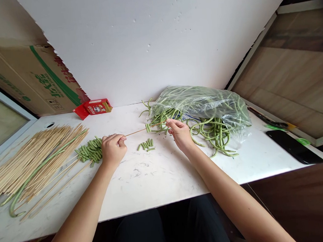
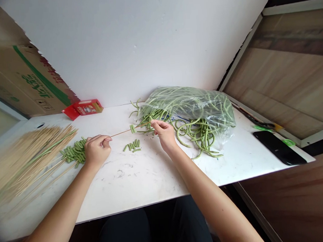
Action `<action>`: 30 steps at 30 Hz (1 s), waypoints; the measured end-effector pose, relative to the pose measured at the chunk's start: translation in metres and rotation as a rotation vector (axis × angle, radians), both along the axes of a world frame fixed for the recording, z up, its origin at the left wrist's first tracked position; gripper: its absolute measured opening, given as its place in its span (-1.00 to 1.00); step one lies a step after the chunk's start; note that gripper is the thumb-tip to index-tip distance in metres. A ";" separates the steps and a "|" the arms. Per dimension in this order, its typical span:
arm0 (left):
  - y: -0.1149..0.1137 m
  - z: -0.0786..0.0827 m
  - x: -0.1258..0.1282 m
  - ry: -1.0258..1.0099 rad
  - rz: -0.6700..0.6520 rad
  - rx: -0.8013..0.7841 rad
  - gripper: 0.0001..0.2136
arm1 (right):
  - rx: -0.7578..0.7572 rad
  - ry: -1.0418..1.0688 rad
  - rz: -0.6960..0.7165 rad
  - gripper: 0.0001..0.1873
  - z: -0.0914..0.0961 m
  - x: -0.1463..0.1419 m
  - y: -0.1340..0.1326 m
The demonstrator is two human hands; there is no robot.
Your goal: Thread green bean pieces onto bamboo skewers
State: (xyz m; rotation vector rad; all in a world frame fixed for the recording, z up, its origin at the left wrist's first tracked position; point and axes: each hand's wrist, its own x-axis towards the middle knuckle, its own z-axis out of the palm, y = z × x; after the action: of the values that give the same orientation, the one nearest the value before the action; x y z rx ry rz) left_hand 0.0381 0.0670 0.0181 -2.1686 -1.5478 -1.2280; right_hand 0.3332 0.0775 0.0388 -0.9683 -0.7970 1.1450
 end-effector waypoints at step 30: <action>-0.005 0.005 0.019 0.011 -0.017 -0.027 -0.80 | 0.071 -0.209 0.098 -0.49 -0.003 -0.017 -0.011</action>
State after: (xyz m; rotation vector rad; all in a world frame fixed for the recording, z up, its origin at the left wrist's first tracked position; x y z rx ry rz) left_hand 0.0566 0.0617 0.0232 -2.2054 -1.5543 -1.2054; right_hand 0.3161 0.0666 0.0361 -1.0092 -1.0564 1.1029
